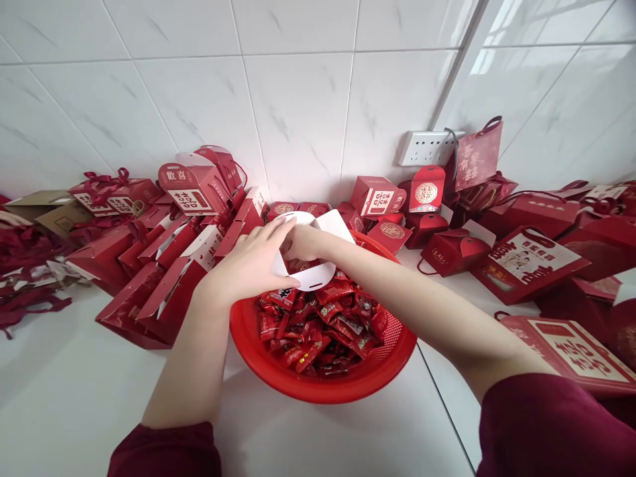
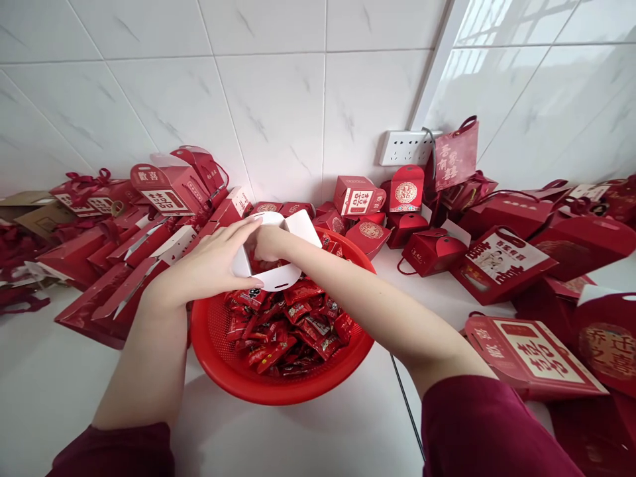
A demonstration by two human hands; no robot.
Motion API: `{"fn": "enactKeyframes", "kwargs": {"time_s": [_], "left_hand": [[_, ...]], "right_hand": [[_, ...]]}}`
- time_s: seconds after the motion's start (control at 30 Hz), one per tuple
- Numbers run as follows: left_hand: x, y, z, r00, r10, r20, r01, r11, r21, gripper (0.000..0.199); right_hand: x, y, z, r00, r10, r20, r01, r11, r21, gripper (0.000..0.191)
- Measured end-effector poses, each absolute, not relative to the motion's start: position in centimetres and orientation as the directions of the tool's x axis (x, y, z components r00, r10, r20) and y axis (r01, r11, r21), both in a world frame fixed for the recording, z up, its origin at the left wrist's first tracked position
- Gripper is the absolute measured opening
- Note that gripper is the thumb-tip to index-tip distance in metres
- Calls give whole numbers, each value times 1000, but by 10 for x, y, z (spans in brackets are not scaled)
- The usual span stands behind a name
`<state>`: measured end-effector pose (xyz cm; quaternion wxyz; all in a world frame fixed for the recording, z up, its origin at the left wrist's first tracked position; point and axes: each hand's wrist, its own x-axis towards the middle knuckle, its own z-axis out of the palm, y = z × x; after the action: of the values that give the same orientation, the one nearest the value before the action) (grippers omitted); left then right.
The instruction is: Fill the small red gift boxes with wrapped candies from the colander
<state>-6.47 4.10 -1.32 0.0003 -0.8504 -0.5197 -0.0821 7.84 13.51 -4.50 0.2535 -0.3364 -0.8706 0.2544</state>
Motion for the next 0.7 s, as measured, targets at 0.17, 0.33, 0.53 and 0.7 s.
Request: {"fn": "enactKeyframes", "kwargs": {"time_s": [0.17,0.33,0.53,0.7], "left_hand": [[-71,44,-11,470,873,130,864,-485,136,100],[-73,47,-9,436,889,144,875,-455,163,109],[-86,37,-4,191,944,270,969,-224,100,126],[-100,35,-2,123,986,114,986,-134,98,121]], "right_hand": [[88,122,-32,-585,790,182,618,580,-531,22],[150,81,-4,-513,799,314,586,593,-552,25],[215,68,-31,-284,891,355,542,454,-707,19],[211,79,-49,-462,837,292,555,530,-641,16]]}}
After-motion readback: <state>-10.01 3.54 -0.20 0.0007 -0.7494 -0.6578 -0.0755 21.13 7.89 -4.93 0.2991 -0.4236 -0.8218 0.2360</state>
